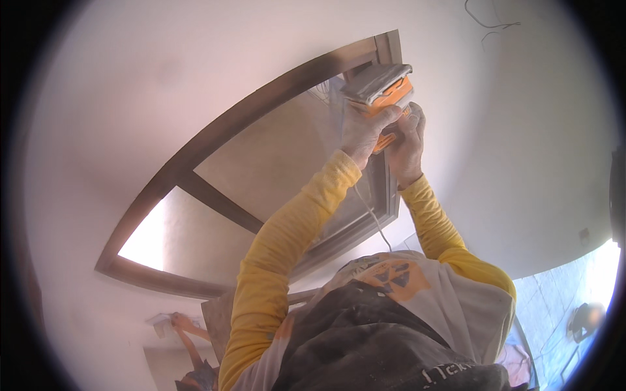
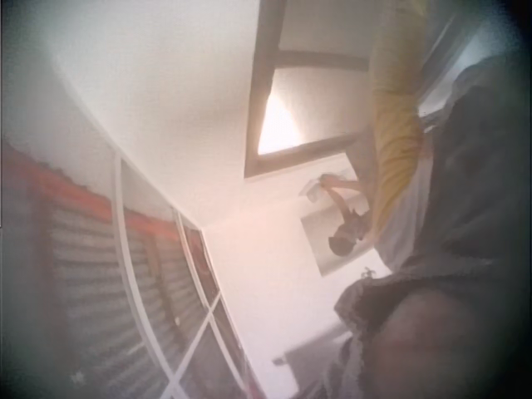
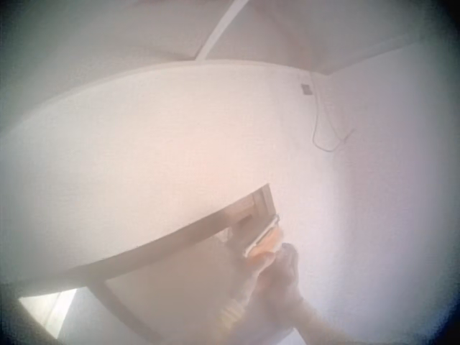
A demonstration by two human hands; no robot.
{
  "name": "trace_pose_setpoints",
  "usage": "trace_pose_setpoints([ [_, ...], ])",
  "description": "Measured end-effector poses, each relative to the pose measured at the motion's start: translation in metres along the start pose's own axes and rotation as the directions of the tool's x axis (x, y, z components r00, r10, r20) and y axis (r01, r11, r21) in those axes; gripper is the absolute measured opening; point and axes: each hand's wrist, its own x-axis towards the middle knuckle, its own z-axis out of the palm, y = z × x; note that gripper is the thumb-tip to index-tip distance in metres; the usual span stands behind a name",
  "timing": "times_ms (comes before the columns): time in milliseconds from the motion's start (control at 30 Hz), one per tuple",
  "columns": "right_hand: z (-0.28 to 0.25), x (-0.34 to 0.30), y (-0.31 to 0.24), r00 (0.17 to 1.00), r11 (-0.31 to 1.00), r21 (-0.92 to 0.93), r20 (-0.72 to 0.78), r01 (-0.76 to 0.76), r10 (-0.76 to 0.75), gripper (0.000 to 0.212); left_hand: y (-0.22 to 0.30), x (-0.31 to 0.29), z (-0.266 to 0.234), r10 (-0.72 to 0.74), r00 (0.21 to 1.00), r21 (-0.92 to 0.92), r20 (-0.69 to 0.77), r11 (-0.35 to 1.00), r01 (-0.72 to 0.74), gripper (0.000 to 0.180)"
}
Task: The person uses an electric sander to smooth the ceiling surface around a skylight. They move the sander in steady strokes along the ceiling plane, occasionally touching the surface with a gloved hand to check smoothness.
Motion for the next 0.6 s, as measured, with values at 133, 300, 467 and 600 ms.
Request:
trace_pose_setpoints([
  [133,-0.026,0.031,-0.023,0.944,0.880,-0.474,0.283,-0.014,0.168,0.075,0.022,0.012,-0.013,0.038,0.995,0.098,0.097,0.994,-0.048,0.061],
  [300,-0.013,0.081,-0.044,0.853,0.660,-0.742,0.415,0.116,0.317,0.076,0.019,0.032,-0.013,0.045,0.997,0.134,0.056,0.990,-0.052,0.086],
  [467,-0.030,0.108,-0.028,0.856,0.647,-0.736,0.451,0.197,0.252,0.078,-0.010,0.074,-0.032,0.106,0.987,0.250,0.124,0.959,-0.134,0.097],
  [600,-0.047,0.138,-0.020,0.862,0.526,-0.807,0.446,0.269,0.243,0.080,0.000,0.105,-0.035,0.077,0.956,0.519,0.282,0.826,-0.220,0.099],
])
